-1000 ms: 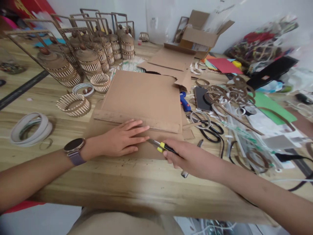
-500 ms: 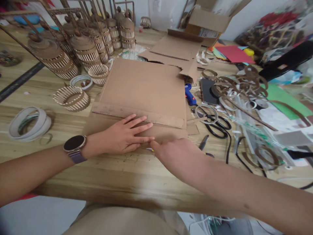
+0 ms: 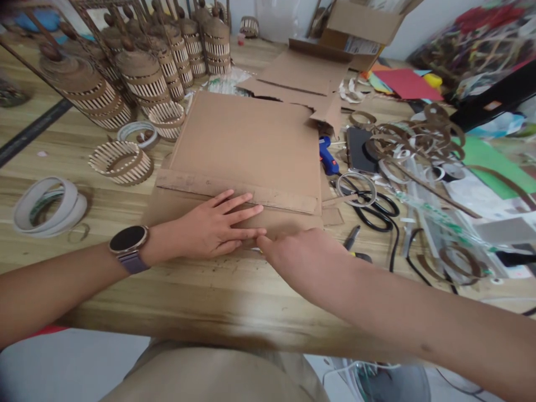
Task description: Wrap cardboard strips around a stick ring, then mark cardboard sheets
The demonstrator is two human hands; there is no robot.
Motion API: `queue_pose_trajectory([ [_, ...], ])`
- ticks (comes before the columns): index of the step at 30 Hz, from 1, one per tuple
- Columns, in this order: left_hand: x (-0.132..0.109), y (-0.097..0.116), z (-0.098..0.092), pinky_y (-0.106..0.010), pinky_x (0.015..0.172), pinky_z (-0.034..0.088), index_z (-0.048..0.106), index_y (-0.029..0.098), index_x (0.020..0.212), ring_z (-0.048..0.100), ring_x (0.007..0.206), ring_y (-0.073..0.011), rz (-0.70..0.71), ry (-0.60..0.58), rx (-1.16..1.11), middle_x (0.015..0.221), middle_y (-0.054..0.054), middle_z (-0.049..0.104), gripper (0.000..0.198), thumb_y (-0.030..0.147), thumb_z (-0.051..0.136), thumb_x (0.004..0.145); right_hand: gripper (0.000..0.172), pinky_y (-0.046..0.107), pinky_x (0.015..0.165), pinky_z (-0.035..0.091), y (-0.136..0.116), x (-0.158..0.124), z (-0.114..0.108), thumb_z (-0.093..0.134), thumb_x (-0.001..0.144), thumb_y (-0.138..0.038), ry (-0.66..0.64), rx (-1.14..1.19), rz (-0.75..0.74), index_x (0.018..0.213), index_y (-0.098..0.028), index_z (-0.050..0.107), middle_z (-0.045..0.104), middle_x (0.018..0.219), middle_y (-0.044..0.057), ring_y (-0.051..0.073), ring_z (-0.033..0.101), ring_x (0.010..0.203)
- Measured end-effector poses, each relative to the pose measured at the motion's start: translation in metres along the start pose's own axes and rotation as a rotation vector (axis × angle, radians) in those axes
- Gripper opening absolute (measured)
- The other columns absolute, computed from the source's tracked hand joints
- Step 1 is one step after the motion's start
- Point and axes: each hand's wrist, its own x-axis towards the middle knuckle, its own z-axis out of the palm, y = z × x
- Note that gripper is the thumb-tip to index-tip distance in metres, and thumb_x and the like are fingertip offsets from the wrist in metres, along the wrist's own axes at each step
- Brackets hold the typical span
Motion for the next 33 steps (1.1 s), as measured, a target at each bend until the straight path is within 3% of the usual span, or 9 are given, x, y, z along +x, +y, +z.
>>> queue_pose_trajectory([
  [7, 0.0, 0.0, -0.001, -0.06, 0.118, 0.025, 0.048, 0.035, 0.147, 0.031, 0.148, -0.0366, 0.0, -0.005, -0.006, 0.157, -0.008, 0.042, 0.047, 0.036, 0.053, 0.1, 0.044, 0.031, 0.042, 0.02, 0.002, 0.0, 0.002, 0.046, 0.082, -0.004, 0.076, 0.034, -0.033, 0.12, -0.019, 0.063, 0.07, 0.069, 0.001, 0.017, 0.061, 0.05],
  [13, 0.0, -0.001, 0.001, -0.06, 0.118, 0.025, 0.051, 0.034, 0.145, 0.031, 0.147, -0.0366, 0.008, 0.003, -0.01, 0.157, -0.009, 0.042, 0.043, 0.036, 0.049, 0.102, 0.037, 0.03, 0.044, 0.021, -0.008, 0.005, -0.007, 0.058, 0.072, 0.002, 0.081, -0.04, -0.018, 0.099, -0.02, 0.069, 0.06, 0.055, 0.002, 0.02, 0.062, 0.054],
  [16, 0.0, -0.001, 0.001, -0.061, 0.117, 0.025, 0.052, 0.034, 0.144, 0.031, 0.147, -0.0376, 0.008, 0.004, -0.015, 0.157, -0.009, 0.042, 0.042, 0.036, 0.048, 0.102, 0.042, 0.03, 0.044, 0.019, -0.012, 0.005, -0.006, 0.059, 0.068, 0.003, 0.042, -0.089, 0.002, 0.101, -0.021, 0.07, 0.062, 0.056, 0.003, 0.021, 0.063, 0.054],
  [19, 0.0, -0.001, 0.001, -0.06, 0.118, 0.025, 0.05, 0.035, 0.145, 0.031, 0.148, -0.0364, 0.007, 0.015, -0.02, 0.157, -0.008, 0.042, 0.043, 0.035, 0.049, 0.102, 0.04, 0.031, 0.045, 0.024, -0.012, 0.004, 0.001, 0.057, 0.071, -0.001, 0.086, -0.115, 0.022, 0.1, -0.025, 0.069, 0.064, 0.058, 0.004, 0.022, 0.063, 0.055],
  [26, -0.001, -0.003, 0.0, -0.061, 0.118, 0.024, 0.048, 0.036, 0.147, 0.03, 0.148, -0.0366, 0.011, -0.01, -0.029, 0.158, -0.008, 0.041, 0.046, 0.034, 0.049, 0.102, 0.038, 0.032, 0.049, 0.027, -0.002, 0.001, 0.014, 0.06, 0.073, -0.001, 0.112, 0.102, 0.009, 0.1, -0.026, 0.068, 0.065, 0.061, 0.005, 0.025, 0.062, 0.058],
  [33, 0.0, -0.001, -0.002, -0.059, 0.119, 0.024, 0.046, 0.037, 0.148, 0.03, 0.148, -0.0359, 0.011, -0.017, -0.016, 0.158, -0.007, 0.04, 0.047, 0.036, 0.05, 0.102, 0.054, 0.031, 0.044, 0.017, -0.003, -0.006, 0.008, 0.061, 0.068, 0.004, 0.07, -0.179, -0.009, 0.116, -0.023, 0.064, 0.063, 0.059, -0.002, 0.018, 0.061, 0.051],
])
